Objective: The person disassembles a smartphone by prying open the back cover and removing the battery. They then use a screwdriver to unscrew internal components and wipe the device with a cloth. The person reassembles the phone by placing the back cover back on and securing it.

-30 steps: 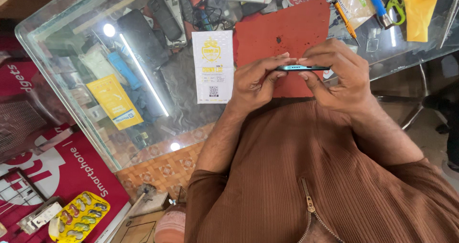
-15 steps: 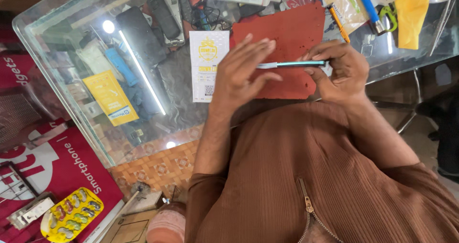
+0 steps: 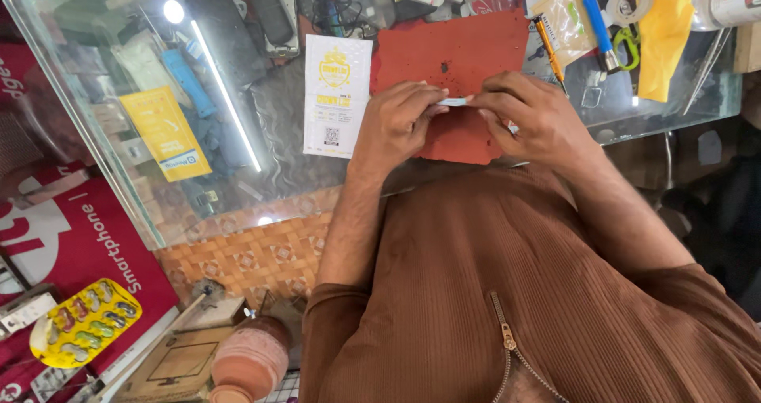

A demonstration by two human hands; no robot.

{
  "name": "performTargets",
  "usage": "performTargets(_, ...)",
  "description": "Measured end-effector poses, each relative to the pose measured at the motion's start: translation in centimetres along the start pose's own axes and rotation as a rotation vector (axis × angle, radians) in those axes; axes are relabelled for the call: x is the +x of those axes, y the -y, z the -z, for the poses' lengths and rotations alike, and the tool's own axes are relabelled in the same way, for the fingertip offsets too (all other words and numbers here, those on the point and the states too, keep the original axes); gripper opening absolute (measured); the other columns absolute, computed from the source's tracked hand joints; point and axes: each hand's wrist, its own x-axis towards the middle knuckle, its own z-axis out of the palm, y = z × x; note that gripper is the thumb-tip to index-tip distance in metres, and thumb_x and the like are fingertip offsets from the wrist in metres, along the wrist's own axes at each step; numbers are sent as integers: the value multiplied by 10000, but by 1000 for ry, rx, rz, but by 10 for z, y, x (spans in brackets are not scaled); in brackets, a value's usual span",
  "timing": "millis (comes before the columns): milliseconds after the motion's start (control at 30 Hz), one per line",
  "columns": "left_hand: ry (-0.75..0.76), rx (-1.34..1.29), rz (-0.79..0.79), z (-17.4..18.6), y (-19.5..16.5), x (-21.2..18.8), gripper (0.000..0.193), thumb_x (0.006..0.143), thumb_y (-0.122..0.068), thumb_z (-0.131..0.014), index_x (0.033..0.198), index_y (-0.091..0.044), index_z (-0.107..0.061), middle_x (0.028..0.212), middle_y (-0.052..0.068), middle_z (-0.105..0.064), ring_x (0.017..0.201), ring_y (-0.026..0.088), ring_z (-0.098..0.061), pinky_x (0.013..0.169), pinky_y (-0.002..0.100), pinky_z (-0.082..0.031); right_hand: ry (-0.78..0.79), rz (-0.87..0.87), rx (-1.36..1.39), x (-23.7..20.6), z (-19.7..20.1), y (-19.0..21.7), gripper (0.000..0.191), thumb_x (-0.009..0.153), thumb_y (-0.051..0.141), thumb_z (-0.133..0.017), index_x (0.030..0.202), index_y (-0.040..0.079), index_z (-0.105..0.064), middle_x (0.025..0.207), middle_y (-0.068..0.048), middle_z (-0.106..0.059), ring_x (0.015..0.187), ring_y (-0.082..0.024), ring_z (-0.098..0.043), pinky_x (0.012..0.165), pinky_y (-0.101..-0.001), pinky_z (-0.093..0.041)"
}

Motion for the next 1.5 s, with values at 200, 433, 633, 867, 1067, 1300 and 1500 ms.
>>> performTargets(200, 1, -39, 57, 14, 1, -22, 188, 882, -41, -799, 1029, -24, -684, 968, 112, -717, 901, 315, -698, 736, 412, -548, 56, 100, -83, 12, -14, 21, 324, 860, 2, -742, 1171, 87, -709, 1104, -88, -657, 922, -293, -687, 794, -407, -562)
performTargets(433, -8, -51, 51, 21, 6, -28, 190, 882, -21, -782, 1042, -20, -678, 984, 112, -718, 921, 311, -696, 751, 402, -556, 135, 162, -181, 20, -22, 25, 400, 841, 65, -746, 1237, 109, -706, 1099, -79, -643, 904, -276, -676, 772, -406, -554)
performTargets(633, 2, -33, 47, 3, 7, -21, 191, 888, -38, -791, 1048, -20, -686, 986, 100, -724, 915, 301, -696, 742, 394, -556, 198, 246, -282, 13, -16, 3, 444, 841, 103, -767, 1277, 88, -683, 1067, -97, -646, 837, -285, -666, 739, -412, -554)
performTargets(867, -50, -3, 11, -12, 8, -12, 379, 887, -124, -814, 1223, -53, -654, 1121, 112, -710, 1051, 311, -682, 884, 387, -558, 182, -87, 63, -9, -5, -21, 561, 842, 73, -692, 1383, -15, -571, 1174, -199, -695, 924, -382, -669, 803, -472, -529)
performTargets(1067, -104, -493, 391, -23, 21, -17, 503, 978, 23, -707, 1431, -30, -495, 1225, 117, -693, 1114, 172, -707, 984, 290, -582, 176, -275, 396, -25, -13, -56, 531, 826, -72, -619, 1353, -12, -597, 1151, -151, -697, 1035, -231, -703, 947, -345, -555)
performTargets(1300, -347, -842, 559, -27, 34, -8, 424, 982, -1, -716, 1364, 23, -533, 1192, 116, -727, 1054, 120, -698, 954, 252, -570, 225, -550, 1052, -32, -31, -69, 535, 876, -138, -573, 1404, -71, -516, 1268, -118, -651, 1169, -136, -638, 1010, -283, -538)
performTargets(1500, -434, -1001, 629, -25, 35, -13, 389, 1072, -148, -677, 1373, 83, -592, 1194, 119, -739, 868, 61, -583, 714, 190, -432, 192, -540, 1228, -33, -51, -53, 639, 857, -164, -615, 1455, -50, -420, 1328, -138, -625, 1247, -156, -619, 1083, -317, -516)
